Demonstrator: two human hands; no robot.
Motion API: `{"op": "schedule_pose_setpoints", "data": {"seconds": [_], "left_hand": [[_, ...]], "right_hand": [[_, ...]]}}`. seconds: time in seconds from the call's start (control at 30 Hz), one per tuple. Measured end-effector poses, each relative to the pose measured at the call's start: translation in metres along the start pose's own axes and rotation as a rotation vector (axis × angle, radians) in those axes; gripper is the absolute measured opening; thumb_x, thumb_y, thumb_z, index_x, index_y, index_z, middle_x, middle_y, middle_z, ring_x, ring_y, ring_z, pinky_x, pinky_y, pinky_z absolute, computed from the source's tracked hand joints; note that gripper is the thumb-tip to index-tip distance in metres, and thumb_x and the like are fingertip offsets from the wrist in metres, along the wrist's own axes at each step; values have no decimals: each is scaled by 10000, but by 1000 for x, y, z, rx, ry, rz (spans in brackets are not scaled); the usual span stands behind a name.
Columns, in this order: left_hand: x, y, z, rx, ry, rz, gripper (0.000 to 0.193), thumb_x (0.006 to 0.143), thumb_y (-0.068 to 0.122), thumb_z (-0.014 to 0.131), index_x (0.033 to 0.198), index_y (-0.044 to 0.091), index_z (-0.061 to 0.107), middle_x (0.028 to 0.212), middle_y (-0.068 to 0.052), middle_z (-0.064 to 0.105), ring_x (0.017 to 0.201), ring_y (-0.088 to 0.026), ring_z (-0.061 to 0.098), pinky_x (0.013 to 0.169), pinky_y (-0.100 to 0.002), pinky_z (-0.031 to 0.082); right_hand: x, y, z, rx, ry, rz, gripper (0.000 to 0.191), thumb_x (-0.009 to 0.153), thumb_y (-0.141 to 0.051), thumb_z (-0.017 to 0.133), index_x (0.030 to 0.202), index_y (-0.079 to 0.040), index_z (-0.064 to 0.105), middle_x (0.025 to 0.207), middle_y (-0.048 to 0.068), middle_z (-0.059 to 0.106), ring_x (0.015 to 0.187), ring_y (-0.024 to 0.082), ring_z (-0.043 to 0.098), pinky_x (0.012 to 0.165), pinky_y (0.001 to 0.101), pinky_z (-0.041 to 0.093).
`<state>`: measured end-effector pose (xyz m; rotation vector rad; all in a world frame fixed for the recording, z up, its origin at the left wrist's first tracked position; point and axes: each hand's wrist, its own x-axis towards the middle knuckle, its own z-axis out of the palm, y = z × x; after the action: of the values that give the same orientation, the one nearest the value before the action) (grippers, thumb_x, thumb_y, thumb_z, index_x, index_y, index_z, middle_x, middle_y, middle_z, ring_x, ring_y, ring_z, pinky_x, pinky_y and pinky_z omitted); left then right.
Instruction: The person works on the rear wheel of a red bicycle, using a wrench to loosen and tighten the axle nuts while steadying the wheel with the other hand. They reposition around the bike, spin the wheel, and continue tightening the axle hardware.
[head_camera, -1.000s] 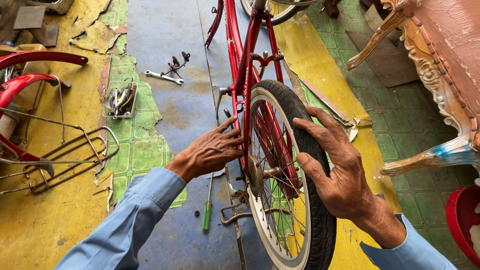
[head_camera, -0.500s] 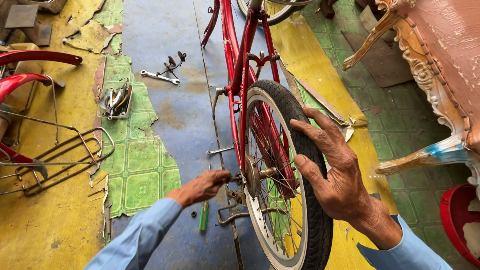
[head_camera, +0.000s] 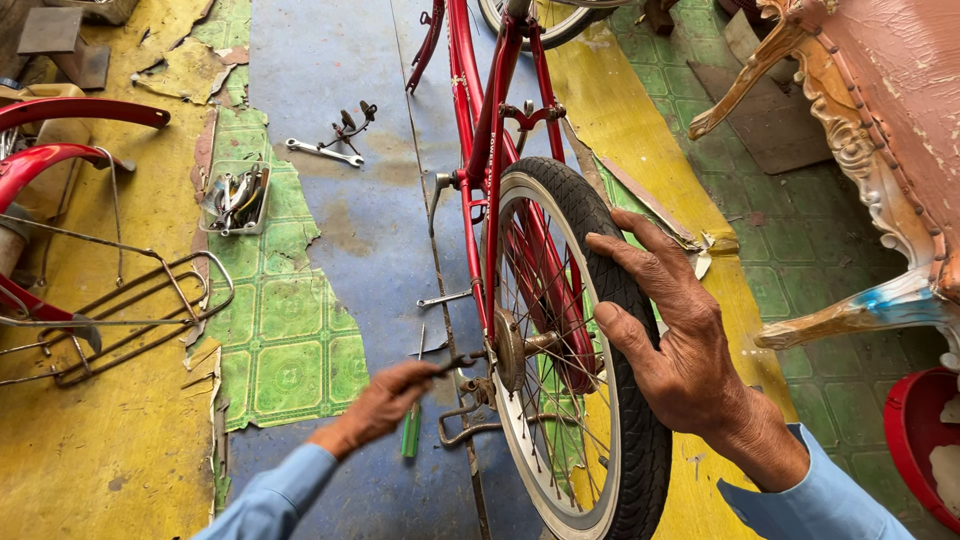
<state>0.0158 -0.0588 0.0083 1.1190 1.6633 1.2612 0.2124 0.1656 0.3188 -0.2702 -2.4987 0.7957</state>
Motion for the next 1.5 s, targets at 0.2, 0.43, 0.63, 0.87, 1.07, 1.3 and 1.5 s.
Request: {"op": "schedule_pose_setpoints", "data": {"seconds": [0.2, 0.43, 0.63, 0.87, 1.07, 1.3, 1.5], "left_hand": [[31, 63, -61, 898, -78, 221, 249, 1012, 148, 529, 1178, 210, 704, 848, -55, 569, 827, -194, 514, 849, -383, 410], [68, 150, -63, 1262, -244, 294, 218, 884, 106, 587, 1048, 170, 714, 927, -68, 581, 948, -224, 534, 971, -440, 368], [84, 175, -51, 1473, -256, 498, 164, 810, 180, 655, 958, 161, 724, 992, -82, 621, 1046, -252, 563, 1095, -492, 310], [88, 183, -50, 1527, -211, 672, 92, 836, 196, 658, 904, 177, 717, 1010, -38, 634, 1099, -229, 577, 1150, -460, 312], [97, 175, -46, 1484, -209, 708, 153, 869, 157, 635, 1002, 145, 711, 1038, -26, 653, 1133, -214, 583, 1216, -439, 275], [102, 165, -54, 1372, -111, 829, 228, 848, 104, 625, 1070, 74, 668, 1106, -57, 658, 1198, -239, 582, 1207, -413, 245], [112, 128, -56, 1074, -98, 786, 222, 863, 34, 581, 1059, 70, 678, 1143, -78, 652, 1224, -259, 567, 1255, -389, 273]], "right_hand": [[1, 2, 0, -6, -6, 9, 518, 937, -245, 624, 1424, -73, 585, 1584, 209, 474, 1481, 366, 479, 1202, 455, 368], [-2, 1, 1, -21, 3, -9, 520, 926, -216, 627, 1423, -72, 582, 1587, 211, 472, 1483, 374, 471, 1212, 463, 356], [-2, 1, 1, -30, 4, -15, 526, 914, -191, 634, 1423, -72, 581, 1584, 215, 472, 1482, 381, 469, 1215, 467, 349], [-1, 1, 1, -15, 4, -19, 525, 923, -200, 634, 1429, -71, 575, 1584, 219, 472, 1484, 377, 470, 1218, 469, 353], [0, 1, 1, -12, 4, -15, 526, 927, -219, 628, 1428, -67, 581, 1588, 219, 475, 1490, 375, 466, 1221, 469, 349], [1, 2, 0, -21, 1, -15, 518, 936, -233, 619, 1424, -63, 584, 1589, 219, 476, 1492, 377, 469, 1225, 465, 349], [2, 1, 0, -6, -2, 6, 513, 939, -245, 613, 1419, -65, 588, 1591, 218, 478, 1485, 371, 481, 1215, 457, 361]]}}
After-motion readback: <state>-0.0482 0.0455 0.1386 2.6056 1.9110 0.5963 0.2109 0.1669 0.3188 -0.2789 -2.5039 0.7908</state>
